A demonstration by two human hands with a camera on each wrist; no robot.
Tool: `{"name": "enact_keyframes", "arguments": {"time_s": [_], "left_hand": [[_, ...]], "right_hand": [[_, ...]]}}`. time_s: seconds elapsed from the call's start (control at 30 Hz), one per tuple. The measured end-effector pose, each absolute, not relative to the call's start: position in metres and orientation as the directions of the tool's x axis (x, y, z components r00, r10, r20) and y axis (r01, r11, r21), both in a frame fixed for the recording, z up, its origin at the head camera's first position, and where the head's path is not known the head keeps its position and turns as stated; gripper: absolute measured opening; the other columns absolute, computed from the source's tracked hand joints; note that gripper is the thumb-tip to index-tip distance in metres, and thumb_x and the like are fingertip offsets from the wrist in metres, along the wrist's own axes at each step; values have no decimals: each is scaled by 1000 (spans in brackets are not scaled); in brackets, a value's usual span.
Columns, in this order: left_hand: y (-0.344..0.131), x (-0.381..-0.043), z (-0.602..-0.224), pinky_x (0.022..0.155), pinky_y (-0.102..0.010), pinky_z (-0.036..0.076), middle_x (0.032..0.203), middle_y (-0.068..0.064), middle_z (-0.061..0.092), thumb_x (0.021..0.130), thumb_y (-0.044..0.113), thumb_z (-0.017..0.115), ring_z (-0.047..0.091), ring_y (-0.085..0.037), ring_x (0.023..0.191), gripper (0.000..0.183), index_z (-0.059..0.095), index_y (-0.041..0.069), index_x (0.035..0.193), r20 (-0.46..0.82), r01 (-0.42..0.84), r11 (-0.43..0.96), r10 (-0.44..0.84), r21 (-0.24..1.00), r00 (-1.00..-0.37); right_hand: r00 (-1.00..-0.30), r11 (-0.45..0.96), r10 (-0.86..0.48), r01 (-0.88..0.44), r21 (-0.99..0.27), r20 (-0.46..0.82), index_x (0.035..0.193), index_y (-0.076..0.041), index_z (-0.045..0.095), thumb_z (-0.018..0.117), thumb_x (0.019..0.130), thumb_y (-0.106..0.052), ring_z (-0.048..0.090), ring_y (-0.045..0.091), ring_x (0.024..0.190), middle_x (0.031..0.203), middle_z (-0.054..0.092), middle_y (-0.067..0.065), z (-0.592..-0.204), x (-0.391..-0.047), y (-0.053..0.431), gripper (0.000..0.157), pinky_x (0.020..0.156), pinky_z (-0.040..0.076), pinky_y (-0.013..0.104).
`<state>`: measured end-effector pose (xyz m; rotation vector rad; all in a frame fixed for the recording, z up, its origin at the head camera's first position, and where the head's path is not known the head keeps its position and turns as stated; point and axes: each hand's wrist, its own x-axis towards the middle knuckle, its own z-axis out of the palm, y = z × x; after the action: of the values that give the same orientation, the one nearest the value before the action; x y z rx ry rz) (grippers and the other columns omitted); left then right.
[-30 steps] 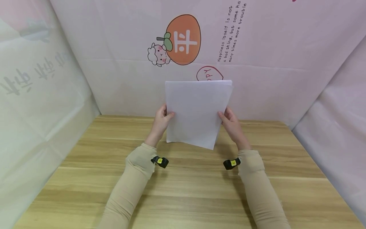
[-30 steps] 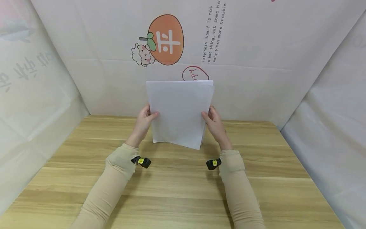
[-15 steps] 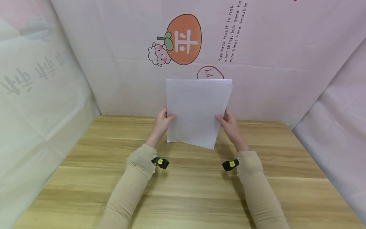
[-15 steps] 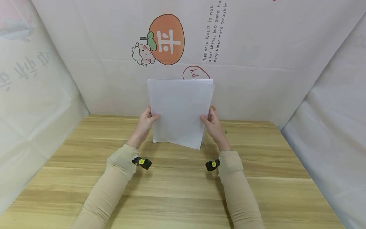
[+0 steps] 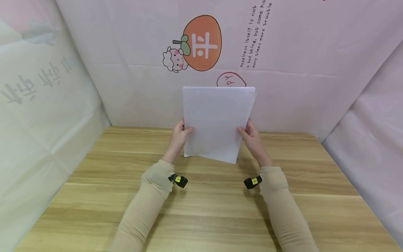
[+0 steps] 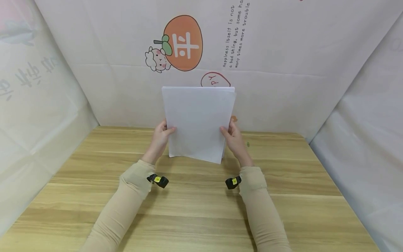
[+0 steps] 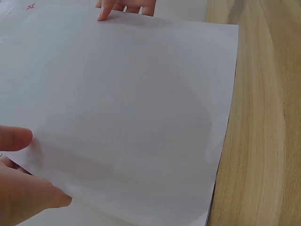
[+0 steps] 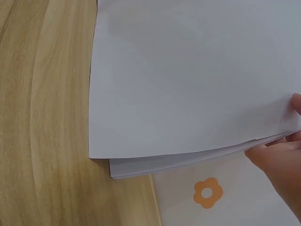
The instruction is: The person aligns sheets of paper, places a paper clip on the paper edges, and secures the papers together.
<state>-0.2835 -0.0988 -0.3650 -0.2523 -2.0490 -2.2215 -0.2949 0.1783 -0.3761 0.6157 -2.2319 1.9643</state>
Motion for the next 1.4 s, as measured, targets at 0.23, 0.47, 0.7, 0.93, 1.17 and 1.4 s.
{"name": "enact_keyframes", "arguments": {"time_s": [0.23, 0.47, 0.7, 0.93, 1.17, 1.4], "left_hand": [[-97, -282, -367, 107, -46, 36, 131, -22, 51, 94, -4, 47, 50, -33, 121, 41, 44, -4, 134, 201, 199, -120, 10, 973, -979], [-93, -280, -366, 106, -45, 36, 132, -21, 52, 93, -4, 47, 50, -30, 121, 41, 45, -3, 134, 213, 213, -149, -15, 966, -977], [-87, -278, -363, 107, -43, 35, 132, -21, 52, 91, -7, 48, 50, -29, 121, 40, 47, -5, 131, 241, 247, -185, -51, 951, -969], [-81, -275, -361, 107, -41, 35, 132, -22, 51, 88, -9, 49, 48, -28, 121, 40, 47, -9, 128, 239, 256, -192, -108, 947, -965], [-78, -272, -363, 107, -41, 35, 131, -17, 53, 89, -7, 49, 49, -25, 122, 39, 47, -5, 128, 203, 222, -177, -122, 959, -972], [-77, -273, -365, 107, -41, 36, 130, -19, 53, 89, -5, 51, 49, -25, 121, 38, 47, -6, 127, 185, 205, -143, -136, 968, -973]], "right_hand": [[-923, 94, -211, -347, -933, 322, 149, -16, 27, 45, 100, -23, 53, 11, 118, 142, 44, 15, -376, -293, 177, 52, 94, 48, 27], [-931, 95, -184, -337, -937, 316, 148, -10, 28, 45, 101, -22, 49, 14, 123, 144, 43, 15, -372, -291, 176, 52, 101, 41, 25], [-930, 84, -169, -345, -935, 328, 148, -9, 26, 44, 101, -18, 47, 15, 127, 146, 40, 16, -369, -290, 175, 52, 102, 39, 21], [-927, 87, -166, -353, -932, 335, 146, -8, 29, 44, 101, -18, 47, 16, 127, 145, 42, 15, -370, -290, 174, 49, 103, 39, 25], [-930, 83, -147, -351, -933, 337, 145, -10, 32, 45, 101, -20, 46, 18, 127, 144, 43, 13, -370, -289, 174, 48, 106, 37, 32], [-928, 91, -145, -357, -930, 342, 146, -11, 32, 46, 100, -21, 41, 21, 133, 147, 41, 11, -372, -287, 174, 49, 111, 31, 40]]}}
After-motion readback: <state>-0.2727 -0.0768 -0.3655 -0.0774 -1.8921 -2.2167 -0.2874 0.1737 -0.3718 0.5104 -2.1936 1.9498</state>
